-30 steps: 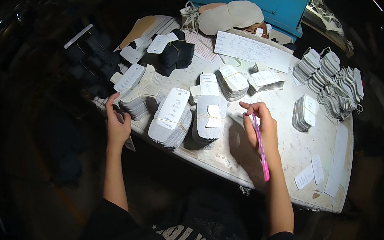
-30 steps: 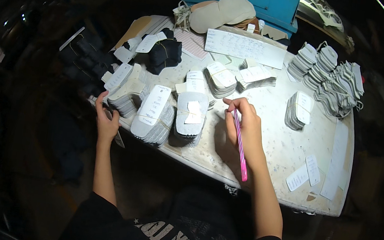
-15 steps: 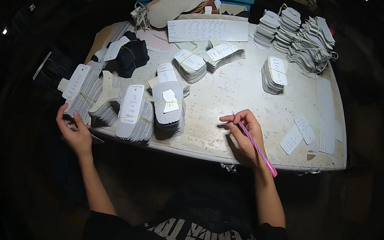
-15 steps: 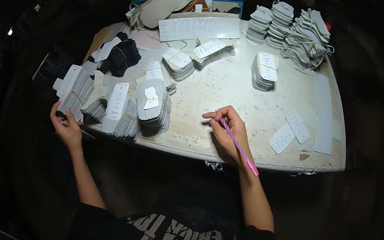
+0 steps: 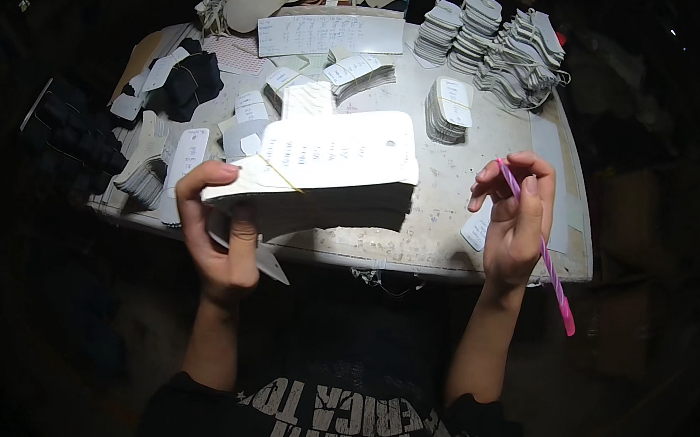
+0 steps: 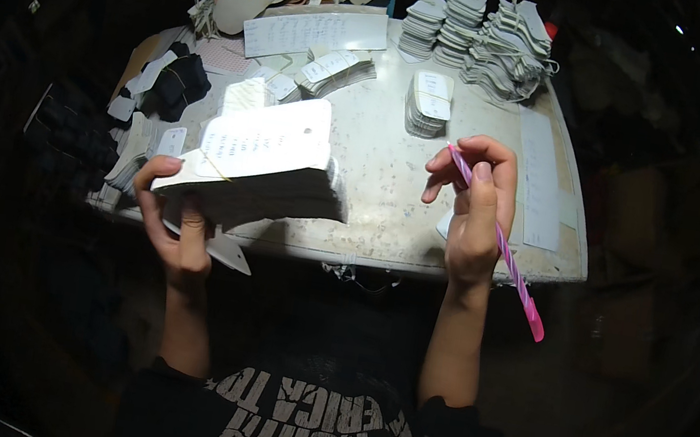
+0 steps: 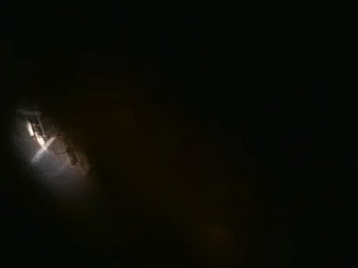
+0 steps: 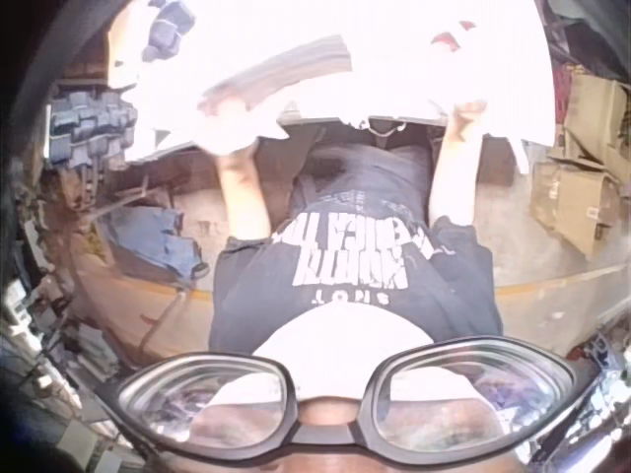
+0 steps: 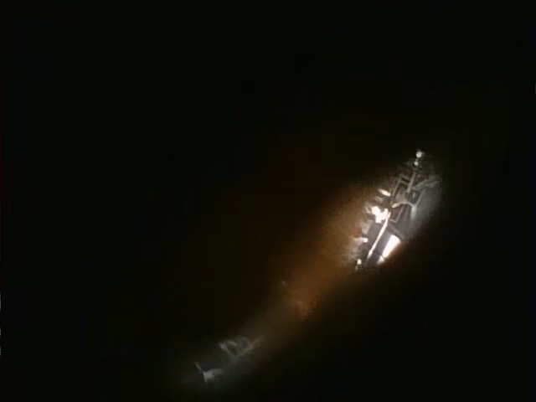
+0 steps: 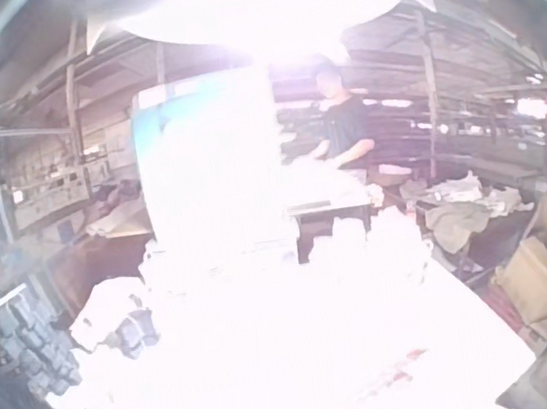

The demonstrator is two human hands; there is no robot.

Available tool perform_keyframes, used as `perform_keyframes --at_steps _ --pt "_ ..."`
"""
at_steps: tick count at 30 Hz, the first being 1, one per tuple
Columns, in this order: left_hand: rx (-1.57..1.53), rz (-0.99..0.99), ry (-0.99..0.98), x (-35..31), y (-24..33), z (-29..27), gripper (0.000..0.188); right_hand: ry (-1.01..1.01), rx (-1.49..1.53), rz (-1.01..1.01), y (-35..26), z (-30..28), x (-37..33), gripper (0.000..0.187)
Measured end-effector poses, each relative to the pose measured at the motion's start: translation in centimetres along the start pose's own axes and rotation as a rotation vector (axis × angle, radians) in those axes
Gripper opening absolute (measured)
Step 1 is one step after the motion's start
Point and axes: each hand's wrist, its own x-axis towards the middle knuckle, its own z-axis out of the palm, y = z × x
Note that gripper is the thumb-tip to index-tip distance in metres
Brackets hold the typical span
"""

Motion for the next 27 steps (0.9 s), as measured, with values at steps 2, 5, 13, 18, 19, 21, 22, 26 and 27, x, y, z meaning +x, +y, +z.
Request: perform_keyframes --at_steps 2,5,13,18,19,21,22,26,27 --pt "-0.193 -0.049 -0.112 -1.4 -2.2 4.3 0.035 0.085 -0.046 -0.096 -2.7 -0.8 0.7 0.03" --pt "-0.133 -0.279 -0.434 -2.1 -5.5 6.5 0.036 -0.044 0.07 -0.165 -4.6 -1.3 1.0 0.031" --pt "-0.294 -0.391 -0.559 -4.0 -7.8 6.1 0.036 -0.414 -0.271 0.166 -2.3 0.5 0.6 0.032" --pt "-0.246 -0.369 -0.364 -5.3 -7.6 8.0 0.039 -0.46 -0.375 0.27 -0.6 2.7 1.4 0.039" --pt "-0.255 -0.368 -0.33 -5.5 -7.6 8.3 0.038 -0.486 -0.422 0.205 -0.4 2.8 1.6 0.039" --pt "-0.25 -0.349 -0.277 -5.7 -7.6 8.8 0.038 -0.522 -0.481 0.18 0.1 2.8 2.0 0.04" --pt "-0.235 -0.333 -0.257 -5.7 -7.6 9.0 0.037 -0.529 -0.457 0.183 0.3 2.8 1.9 0.041" --pt "-0.143 -0.353 -0.236 -5.8 -7.7 9.0 0.035 -0.523 -0.4 0.208 1.6 2.7 1.2 0.042" --pt "-0.123 -0.366 -0.243 -5.9 -7.7 9.0 0.035 -0.497 -0.433 0.194 1.8 2.5 0.9 0.041"
